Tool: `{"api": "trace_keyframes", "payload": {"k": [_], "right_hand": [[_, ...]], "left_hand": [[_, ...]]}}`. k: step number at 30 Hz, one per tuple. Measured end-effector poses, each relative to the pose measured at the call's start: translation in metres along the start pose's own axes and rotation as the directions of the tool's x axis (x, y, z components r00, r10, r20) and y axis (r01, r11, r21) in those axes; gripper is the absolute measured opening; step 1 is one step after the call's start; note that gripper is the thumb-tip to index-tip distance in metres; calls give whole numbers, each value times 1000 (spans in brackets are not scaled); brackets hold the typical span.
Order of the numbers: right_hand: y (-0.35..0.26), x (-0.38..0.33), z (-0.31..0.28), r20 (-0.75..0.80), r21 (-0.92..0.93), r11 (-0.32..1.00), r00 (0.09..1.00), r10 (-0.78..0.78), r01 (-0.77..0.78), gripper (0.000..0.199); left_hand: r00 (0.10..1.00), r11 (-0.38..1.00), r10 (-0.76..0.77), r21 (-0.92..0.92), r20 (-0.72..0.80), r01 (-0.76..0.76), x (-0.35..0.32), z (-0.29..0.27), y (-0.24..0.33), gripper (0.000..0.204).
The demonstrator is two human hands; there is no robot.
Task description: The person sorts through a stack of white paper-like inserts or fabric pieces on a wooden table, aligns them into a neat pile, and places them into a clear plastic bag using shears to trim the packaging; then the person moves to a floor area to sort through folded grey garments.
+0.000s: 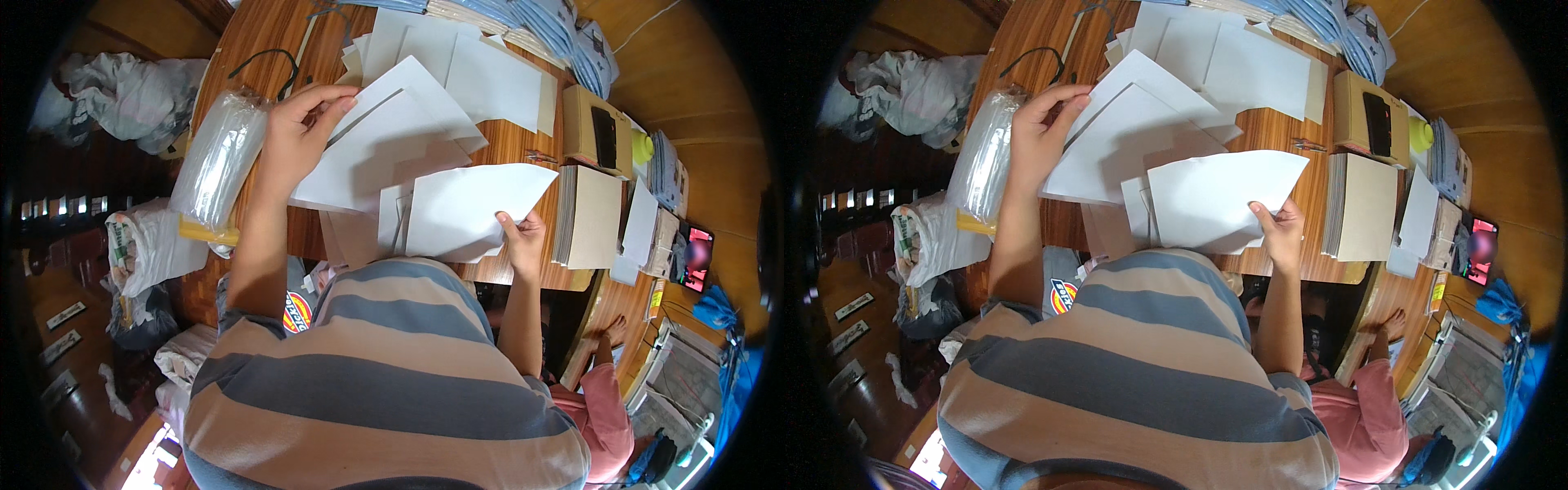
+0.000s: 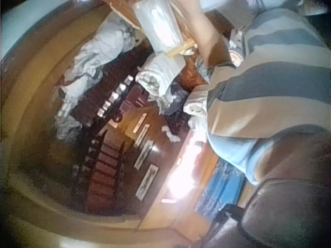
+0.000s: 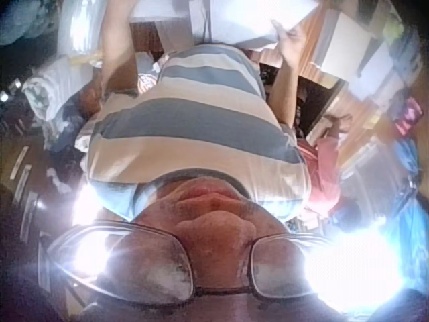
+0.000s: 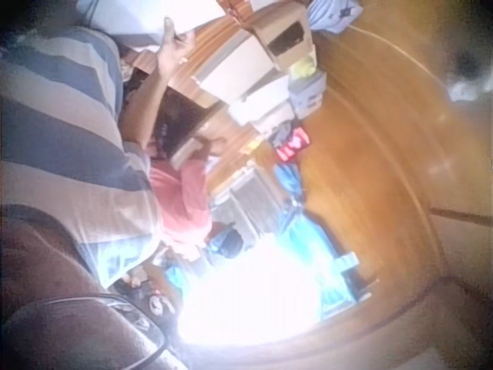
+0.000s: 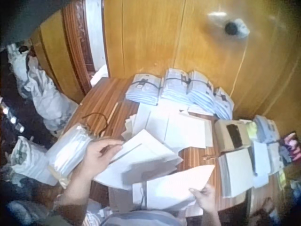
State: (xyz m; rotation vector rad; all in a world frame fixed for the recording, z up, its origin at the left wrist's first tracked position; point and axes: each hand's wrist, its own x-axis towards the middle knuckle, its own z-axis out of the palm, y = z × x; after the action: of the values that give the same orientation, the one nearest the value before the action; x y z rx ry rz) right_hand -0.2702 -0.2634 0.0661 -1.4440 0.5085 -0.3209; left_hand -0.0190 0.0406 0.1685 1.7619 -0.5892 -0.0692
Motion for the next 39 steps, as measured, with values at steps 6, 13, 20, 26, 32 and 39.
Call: {"api": "trace_keyframes", "payload": {"k": [6, 13, 20, 26, 32, 39], "right_hand": [[-41, 19, 30, 160, -317, 858, 915, -371, 403, 25], [-39, 18, 47, 168, -313, 942, 983, -70, 121, 23], [-18, 9, 18, -84, -164, 984, 992, -90, 75, 19], [-12, 15, 22, -183, -9, 986, 969, -165, 166, 18], [-40, 9, 54, -195, 101, 939, 932, -305, 328, 32], [-15, -29, 37, 19, -57, 985, 987, -161, 161, 39]], "left_hand": [[983, 997, 40, -79, 178, -26, 1, 8, -2, 15], [949, 1000, 27, -20, 315, -22, 9, 11, 13, 18], [978, 965, -159, -232, -132, 125, 16, -50, -67, 19], [918, 652, -392, -721, -58, 233, -22, -21, -103, 18], [946, 497, -324, -853, -13, 158, -18, 24, -58, 20], [871, 700, -327, -524, 368, 485, -79, 28, -77, 57]]}}
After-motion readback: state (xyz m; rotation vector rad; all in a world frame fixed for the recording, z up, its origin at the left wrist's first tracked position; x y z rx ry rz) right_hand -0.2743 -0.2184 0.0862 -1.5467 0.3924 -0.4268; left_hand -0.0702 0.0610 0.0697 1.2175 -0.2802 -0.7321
